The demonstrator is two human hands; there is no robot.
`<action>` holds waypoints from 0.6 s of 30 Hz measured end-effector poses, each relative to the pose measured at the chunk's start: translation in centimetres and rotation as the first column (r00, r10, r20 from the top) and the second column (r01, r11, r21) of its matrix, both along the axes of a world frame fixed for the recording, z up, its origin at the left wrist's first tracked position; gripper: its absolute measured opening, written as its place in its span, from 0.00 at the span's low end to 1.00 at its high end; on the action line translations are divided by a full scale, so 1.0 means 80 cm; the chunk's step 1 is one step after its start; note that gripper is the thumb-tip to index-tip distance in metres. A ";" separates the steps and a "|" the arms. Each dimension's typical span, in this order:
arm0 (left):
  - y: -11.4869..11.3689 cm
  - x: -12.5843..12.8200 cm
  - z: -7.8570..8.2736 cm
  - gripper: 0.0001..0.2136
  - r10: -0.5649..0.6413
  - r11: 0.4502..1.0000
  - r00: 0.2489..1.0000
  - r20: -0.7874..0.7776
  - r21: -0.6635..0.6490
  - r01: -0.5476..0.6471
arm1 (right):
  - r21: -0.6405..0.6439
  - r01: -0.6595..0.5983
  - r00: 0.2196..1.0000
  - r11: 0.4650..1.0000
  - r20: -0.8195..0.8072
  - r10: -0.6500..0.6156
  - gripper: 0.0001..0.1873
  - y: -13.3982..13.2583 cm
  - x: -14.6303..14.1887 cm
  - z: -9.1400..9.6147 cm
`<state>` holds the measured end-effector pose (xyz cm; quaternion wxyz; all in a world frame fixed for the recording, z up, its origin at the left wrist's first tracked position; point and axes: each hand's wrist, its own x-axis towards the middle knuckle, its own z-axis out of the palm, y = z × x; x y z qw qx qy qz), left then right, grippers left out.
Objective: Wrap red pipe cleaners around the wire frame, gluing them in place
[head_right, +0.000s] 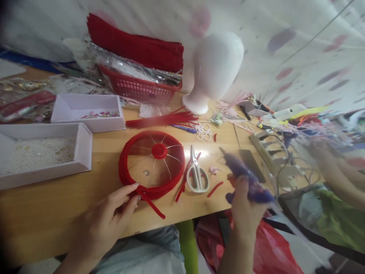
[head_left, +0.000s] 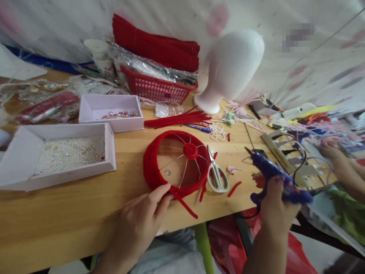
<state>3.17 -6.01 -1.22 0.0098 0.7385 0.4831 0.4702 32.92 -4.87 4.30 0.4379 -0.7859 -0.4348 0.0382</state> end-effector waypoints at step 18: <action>-0.002 0.004 0.001 0.07 -0.012 0.994 0.997 0.071 -0.105 0.019 | -0.179 0.344 0.930 0.922 0.198 -0.308 0.27 -0.040 0.027 -0.017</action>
